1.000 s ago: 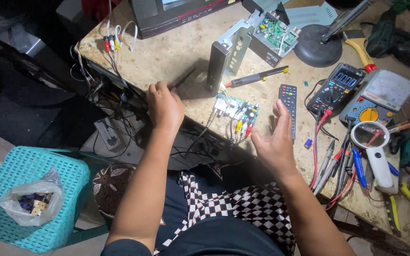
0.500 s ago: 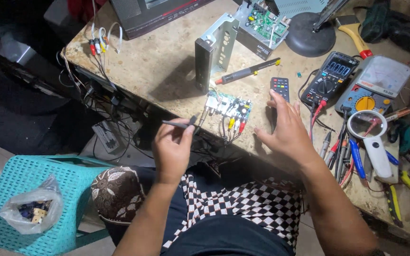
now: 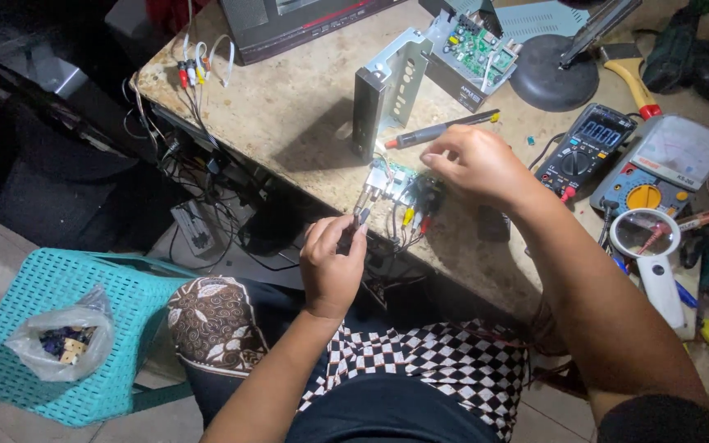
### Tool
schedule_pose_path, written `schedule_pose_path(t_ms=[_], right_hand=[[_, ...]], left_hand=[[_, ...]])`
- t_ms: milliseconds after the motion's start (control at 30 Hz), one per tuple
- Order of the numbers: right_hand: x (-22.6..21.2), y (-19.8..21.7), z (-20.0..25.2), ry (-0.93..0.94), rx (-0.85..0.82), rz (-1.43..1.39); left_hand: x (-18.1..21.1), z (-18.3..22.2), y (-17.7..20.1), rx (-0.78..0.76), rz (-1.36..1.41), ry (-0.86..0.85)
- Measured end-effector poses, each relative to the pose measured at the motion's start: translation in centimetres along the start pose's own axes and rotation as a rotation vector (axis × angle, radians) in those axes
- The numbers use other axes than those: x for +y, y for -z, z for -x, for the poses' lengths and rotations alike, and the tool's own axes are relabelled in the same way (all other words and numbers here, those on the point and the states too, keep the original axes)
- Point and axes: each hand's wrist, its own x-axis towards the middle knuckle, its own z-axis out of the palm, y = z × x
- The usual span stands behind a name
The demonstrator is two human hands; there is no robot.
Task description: Assembling a circuit board into a metal housing, connecting cables, and testing the device using a multimeter and remote control.
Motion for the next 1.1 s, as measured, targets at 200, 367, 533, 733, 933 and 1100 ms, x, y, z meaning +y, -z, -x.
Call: schedule_pose_path(t_ms=[200,367,533,733,933,1100], right_hand=[[-0.4,-2.0,-4.2,-0.315,-0.377,0.089],[-0.9,-2.6,-5.3,-0.371,-0.488,0.033],[-3.8,-0.5,-5.2,-0.396,-0.529,-0.051],[-4.5,0.3,-4.9,-0.434,-0.522,-0.097],[-5.3,1.1,-4.5,-0.451,-0.526,-0.12],[-4.0,0.1,-4.9,-0.446,-0.51,-0.114]], left_hand=[[0.2,0.0,-0.8,0.009,0.013,0.023],[0.3,-0.1,-1.4,-0.012,0.011,0.07],[0.2,0.0,-1.7,-0.009,0.012,0.065],[0.7,-0.2,-2.0,0.0,0.02,0.042],[0.5,0.1,-3.3,-0.002,0.038,0.023],[0.6,0.1,-3.6,0.018,0.045,0.05]])
